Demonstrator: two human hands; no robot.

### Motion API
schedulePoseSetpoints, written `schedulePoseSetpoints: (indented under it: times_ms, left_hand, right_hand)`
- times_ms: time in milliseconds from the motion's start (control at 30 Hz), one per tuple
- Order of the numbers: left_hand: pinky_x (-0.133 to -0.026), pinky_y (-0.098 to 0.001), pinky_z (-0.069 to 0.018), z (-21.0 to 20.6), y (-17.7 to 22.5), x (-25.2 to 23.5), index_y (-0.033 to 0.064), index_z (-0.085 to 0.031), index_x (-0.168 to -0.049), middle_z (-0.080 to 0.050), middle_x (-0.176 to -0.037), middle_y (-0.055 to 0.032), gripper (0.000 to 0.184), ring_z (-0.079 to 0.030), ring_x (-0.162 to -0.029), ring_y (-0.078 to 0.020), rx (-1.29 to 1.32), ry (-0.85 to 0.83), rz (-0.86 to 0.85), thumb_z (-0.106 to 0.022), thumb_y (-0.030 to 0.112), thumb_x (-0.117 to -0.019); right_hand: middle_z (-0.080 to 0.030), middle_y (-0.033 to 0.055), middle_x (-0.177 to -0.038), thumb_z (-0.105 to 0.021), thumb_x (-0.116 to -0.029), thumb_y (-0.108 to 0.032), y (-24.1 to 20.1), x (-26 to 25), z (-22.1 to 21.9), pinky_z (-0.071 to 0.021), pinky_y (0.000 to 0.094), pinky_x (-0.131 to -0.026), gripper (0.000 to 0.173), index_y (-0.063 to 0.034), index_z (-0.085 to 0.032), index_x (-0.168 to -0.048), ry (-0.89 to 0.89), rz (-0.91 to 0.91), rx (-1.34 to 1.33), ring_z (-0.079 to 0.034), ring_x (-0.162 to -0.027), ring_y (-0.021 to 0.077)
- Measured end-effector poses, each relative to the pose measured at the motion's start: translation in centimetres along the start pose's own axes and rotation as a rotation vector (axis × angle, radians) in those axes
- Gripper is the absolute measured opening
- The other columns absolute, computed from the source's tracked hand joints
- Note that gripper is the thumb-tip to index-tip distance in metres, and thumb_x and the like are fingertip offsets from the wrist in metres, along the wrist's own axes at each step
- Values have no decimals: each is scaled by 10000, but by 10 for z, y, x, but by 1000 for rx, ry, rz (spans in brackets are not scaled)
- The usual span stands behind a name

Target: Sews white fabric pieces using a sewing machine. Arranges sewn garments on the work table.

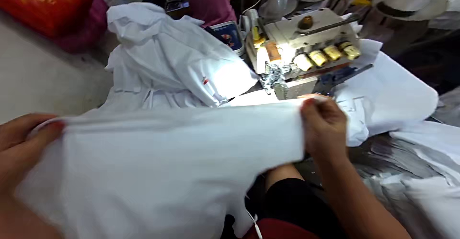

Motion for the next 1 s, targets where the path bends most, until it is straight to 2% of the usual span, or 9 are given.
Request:
schedulePoseSetpoints:
  times_ms: [33,100,167,267,333,400,600,867,1000]
  left_hand:
    - [-893,-729,-434,-19,24,-19,-123,-625,-1194,-625,-1106,-392,303,-610,-1044,-539,25,21,-52,-477,115,-1081]
    - [-911,-874,-321,-53,88,-38,-134,-568,-1322,-506,-1281,-490,326,-474,-1172,-727,0,59,-150,-479,-2,-1038]
    - [-969,-776,-385,-78,173,-29,-128,-542,-1364,-494,-1361,-434,358,-499,-1223,-652,39,132,-337,-442,0,-1045]
    - [-1075,-597,-419,-125,280,17,-89,-611,-1311,-603,-1333,-299,452,-564,-1275,-453,277,181,-798,-614,215,-976]
    - [-925,-526,-509,-150,324,48,-24,-709,-1186,-714,-1097,-217,396,-680,-1028,-369,409,159,-957,-683,294,-951]
    - [-697,-390,-536,-160,338,62,29,-749,-1024,-733,-852,-112,171,-675,-727,-243,560,133,-1016,-625,136,-974]
    - [-759,-122,-470,-138,311,73,22,-677,-977,-661,-864,-72,188,-598,-811,-35,690,101,-980,-550,147,-1036]
    - [-687,-264,-498,-175,332,24,-28,-698,-991,-676,-806,-113,167,-611,-702,-137,579,62,-820,-583,92,-1014]
    - [-702,-285,-494,-193,342,2,12,-707,-961,-671,-806,-90,130,-615,-725,-138,594,8,-780,-614,96,-996]
  right_hand:
    - [-691,-149,-894,-576,-985,-10,18,-5,-4,-568,174,-755,160,-127,-679,-1022,27,-78,-16,-648,-807,-54]
    - [-694,-96,-848,-623,-980,-27,45,-10,-11,-565,179,-707,87,-57,-680,-1038,38,-158,7,-639,-733,-40]
    - [-686,-75,-829,-644,-973,-39,54,-13,-15,-535,143,-677,94,-11,-691,-1050,11,-111,85,-604,-693,-66]
    - [-717,-31,-932,-641,-948,-9,45,-6,-18,-546,132,-795,105,45,-698,-1017,-40,95,129,-638,-832,-81]
    - [-710,-30,-965,-582,-986,-27,38,6,-19,-549,143,-835,126,47,-656,-1056,-63,199,113,-645,-888,-77]
    - [-682,-52,-953,-524,-1042,-115,39,25,-18,-551,167,-828,212,20,-543,-1204,-156,132,95,-639,-883,-68]
    - [-739,-43,-978,-609,-992,-41,44,77,0,-593,169,-818,112,20,-694,-1032,-206,-61,-72,-688,-888,-41]
    - [-622,129,-1186,-661,-951,-101,88,55,8,-543,116,-722,164,53,-714,-937,-45,-168,106,-628,-860,-32]
    - [-693,-66,-787,-629,-960,-30,93,48,5,-541,125,-605,59,-5,-681,-944,-57,-288,-22,-633,-646,-48]
Point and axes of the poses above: each hand's wrist, its own x-axis away from the middle knuckle, its own z-axis out of the back of the hand, y = z × x, the point moved 5 cm from there along -x, towards the middle knuckle
